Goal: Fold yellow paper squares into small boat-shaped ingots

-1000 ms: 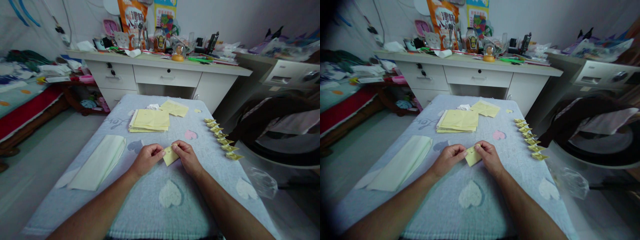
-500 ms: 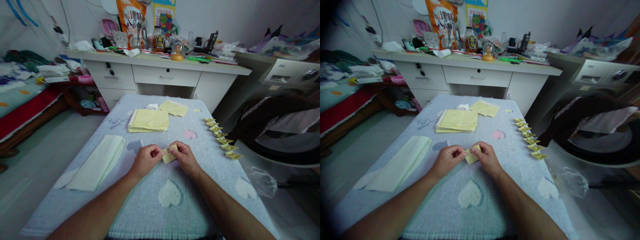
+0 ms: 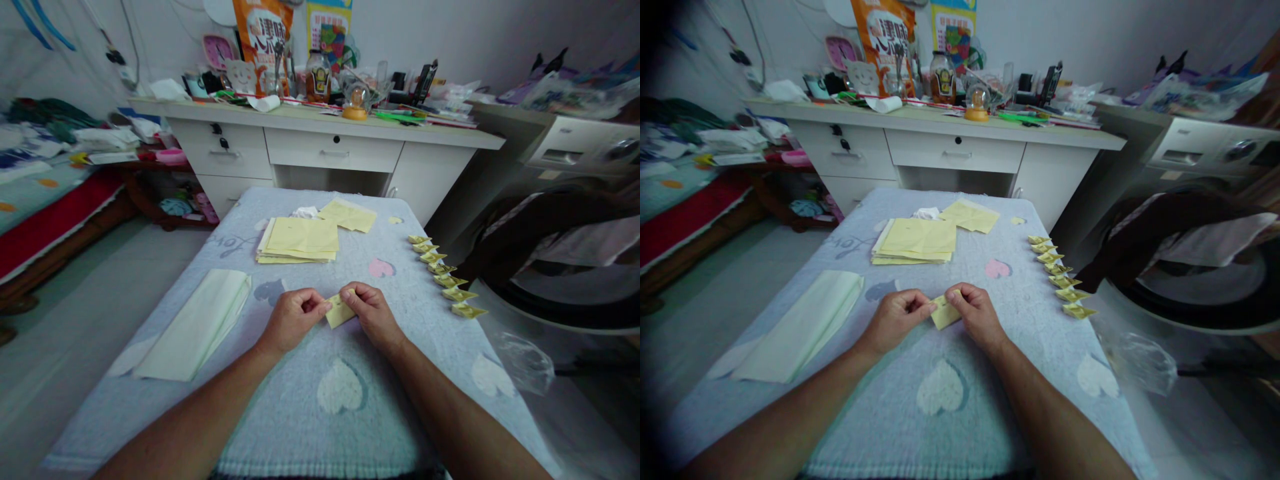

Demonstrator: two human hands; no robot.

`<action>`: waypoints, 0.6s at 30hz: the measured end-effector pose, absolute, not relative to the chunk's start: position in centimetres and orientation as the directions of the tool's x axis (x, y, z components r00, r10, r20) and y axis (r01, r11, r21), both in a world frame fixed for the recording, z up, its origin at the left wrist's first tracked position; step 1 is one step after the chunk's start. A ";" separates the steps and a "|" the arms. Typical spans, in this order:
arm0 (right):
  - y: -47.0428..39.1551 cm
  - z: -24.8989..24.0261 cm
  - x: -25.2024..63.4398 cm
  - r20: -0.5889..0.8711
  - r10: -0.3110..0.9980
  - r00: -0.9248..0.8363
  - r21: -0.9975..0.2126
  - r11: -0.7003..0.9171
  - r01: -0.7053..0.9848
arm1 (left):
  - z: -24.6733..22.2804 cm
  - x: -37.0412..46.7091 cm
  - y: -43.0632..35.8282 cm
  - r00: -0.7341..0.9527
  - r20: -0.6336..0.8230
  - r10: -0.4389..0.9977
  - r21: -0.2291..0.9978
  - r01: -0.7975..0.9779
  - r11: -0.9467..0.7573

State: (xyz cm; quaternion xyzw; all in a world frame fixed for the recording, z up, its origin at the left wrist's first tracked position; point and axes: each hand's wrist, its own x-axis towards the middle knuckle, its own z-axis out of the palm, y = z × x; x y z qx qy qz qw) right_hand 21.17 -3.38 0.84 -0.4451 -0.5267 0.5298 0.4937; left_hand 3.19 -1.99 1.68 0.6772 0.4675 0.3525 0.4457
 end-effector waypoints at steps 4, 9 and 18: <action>-3.3 0.9 21.3 0.041 0.995 -0.094 -0.997 0.036 -0.061 | 1.3 3.3 -1.7 0.355 0.026 0.934 0.962 0.244 -0.119; -3.3 0.8 21.2 0.051 0.995 -0.085 -0.997 0.045 -0.070 | 1.3 3.3 -1.6 0.381 0.009 0.925 0.959 0.259 -0.116; -3.3 0.6 20.9 0.001 0.990 -0.140 -0.992 -0.017 -0.127 | 1.1 3.0 -1.6 0.336 0.006 0.942 0.975 0.209 -0.081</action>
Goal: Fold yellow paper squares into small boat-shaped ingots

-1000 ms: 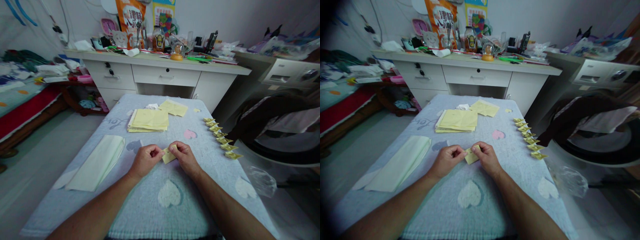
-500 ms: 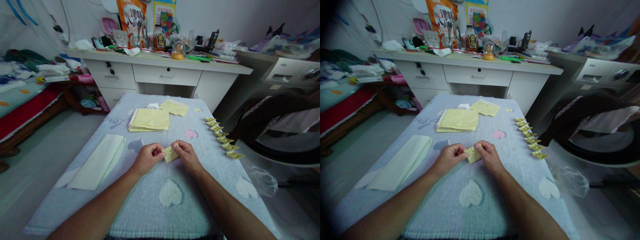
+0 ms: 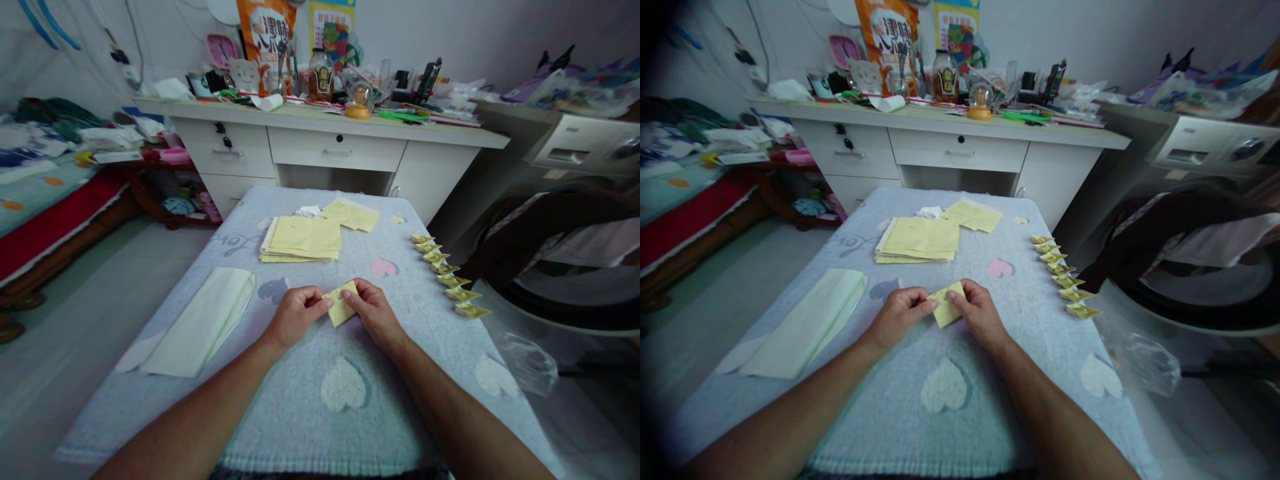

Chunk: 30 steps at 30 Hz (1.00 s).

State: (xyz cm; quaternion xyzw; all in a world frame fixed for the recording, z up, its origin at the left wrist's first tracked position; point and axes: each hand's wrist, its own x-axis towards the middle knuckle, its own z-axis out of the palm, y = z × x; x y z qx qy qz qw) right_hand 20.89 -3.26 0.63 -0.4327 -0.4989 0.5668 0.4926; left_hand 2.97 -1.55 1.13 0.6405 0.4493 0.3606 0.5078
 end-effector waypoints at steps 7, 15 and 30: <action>-3.0 0.4 20.7 -0.044 0.990 -0.133 -0.991 -0.060 -0.121 | 1.4 3.1 -1.4 0.329 -0.052 0.943 0.993 0.114 0.015; -3.2 0.9 20.6 -0.030 0.994 -0.104 -0.987 -0.046 -0.152 | 0.8 3.1 -1.4 0.379 -0.036 0.925 0.964 0.258 -0.068; -3.4 0.8 20.5 0.011 0.998 -0.055 -0.987 0.002 -0.159 | 1.0 4.2 -2.1 0.423 -0.075 0.903 0.922 0.375 -0.099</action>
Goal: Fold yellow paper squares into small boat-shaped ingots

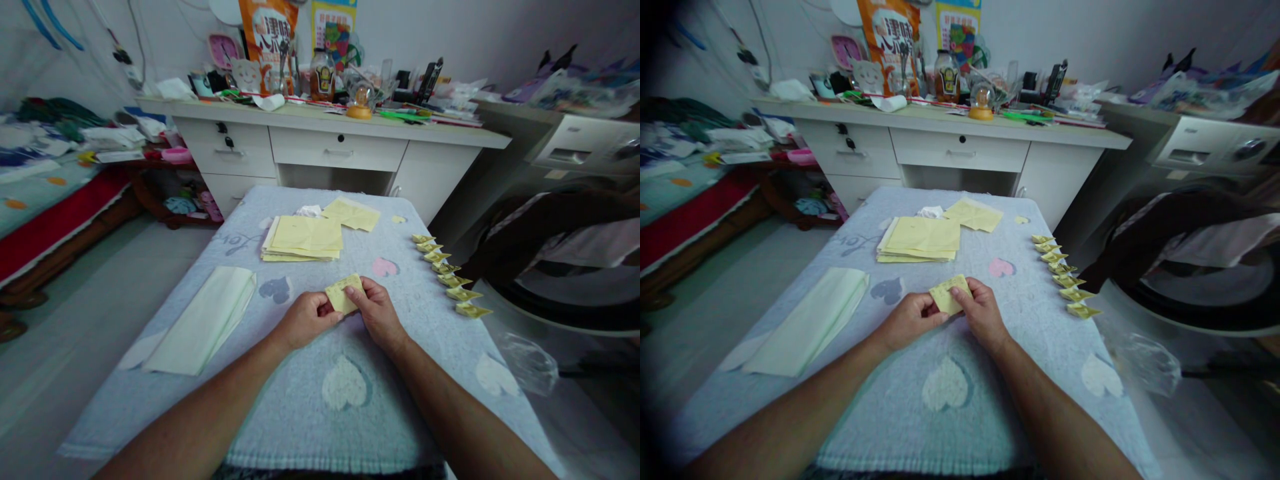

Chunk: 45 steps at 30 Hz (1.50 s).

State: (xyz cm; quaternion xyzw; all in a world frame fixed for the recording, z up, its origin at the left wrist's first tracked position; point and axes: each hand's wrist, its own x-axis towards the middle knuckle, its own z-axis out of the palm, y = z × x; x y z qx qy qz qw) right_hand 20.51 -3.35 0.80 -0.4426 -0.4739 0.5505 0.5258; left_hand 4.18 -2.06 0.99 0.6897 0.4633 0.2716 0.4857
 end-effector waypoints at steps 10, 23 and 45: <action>-3.2 0.7 20.9 0.045 0.999 -0.014 -0.992 0.043 -0.121 | 0.8 4.1 -2.4 0.483 -0.005 0.876 0.936 0.310 -0.166; -3.5 1.1 20.8 0.014 0.980 -0.198 -0.999 0.019 0.027 | 0.9 3.3 -1.3 0.338 -0.001 0.941 0.998 0.053 -0.018; -3.3 0.7 20.8 -0.038 0.975 -0.219 -0.999 -0.044 -0.024 | 1.3 3.3 -1.2 0.209 0.014 0.978 1.000 -0.009 -0.013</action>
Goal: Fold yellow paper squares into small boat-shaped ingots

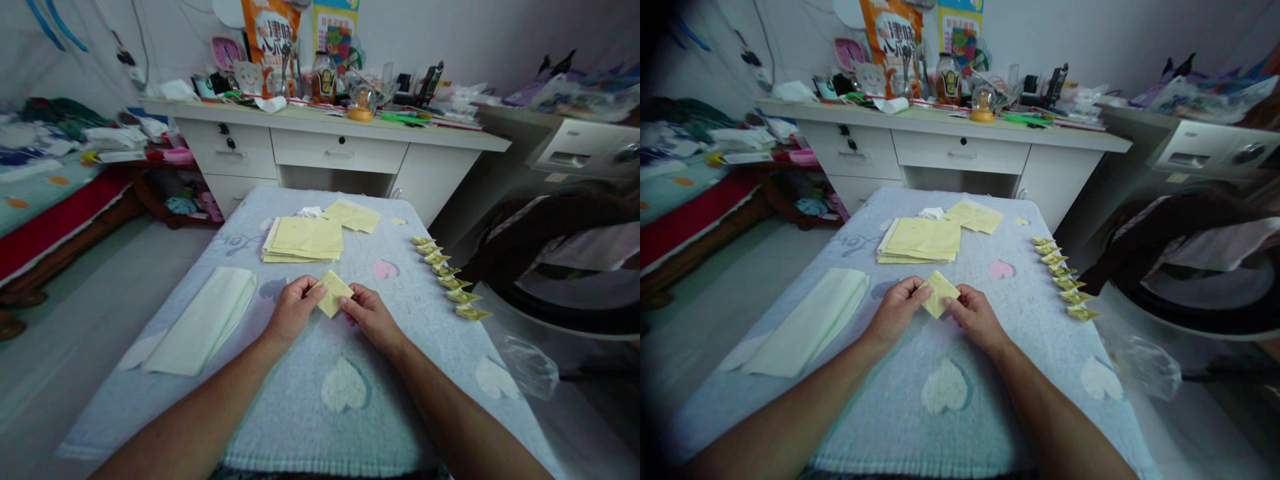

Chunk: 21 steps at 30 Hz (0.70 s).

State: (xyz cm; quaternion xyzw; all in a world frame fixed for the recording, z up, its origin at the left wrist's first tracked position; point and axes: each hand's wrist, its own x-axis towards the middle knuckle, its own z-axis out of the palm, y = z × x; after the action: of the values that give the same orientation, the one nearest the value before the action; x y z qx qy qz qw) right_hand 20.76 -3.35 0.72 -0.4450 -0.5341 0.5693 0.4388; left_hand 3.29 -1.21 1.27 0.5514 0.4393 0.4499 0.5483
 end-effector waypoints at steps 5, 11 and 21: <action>-3.4 0.8 20.4 -0.026 0.965 -0.260 -0.998 -0.010 0.065 | 1.2 3.2 -1.2 0.262 -0.011 0.965 1.000 0.002 0.011; -3.5 1.0 20.4 -0.017 0.969 -0.246 -0.995 0.007 0.095 | 0.9 3.3 -1.1 0.259 -0.052 0.964 0.998 -0.004 0.055; -3.5 1.2 20.7 0.044 0.982 -0.184 -0.997 0.056 0.060 | 1.1 3.5 -1.1 0.186 -0.020 0.982 0.997 -0.070 0.034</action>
State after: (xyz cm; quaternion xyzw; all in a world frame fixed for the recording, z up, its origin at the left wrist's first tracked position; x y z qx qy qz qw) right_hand 20.65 -3.50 1.21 -0.4554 -0.5719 0.5145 0.4481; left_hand 3.53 -1.14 1.10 0.5189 0.4395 0.4625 0.5689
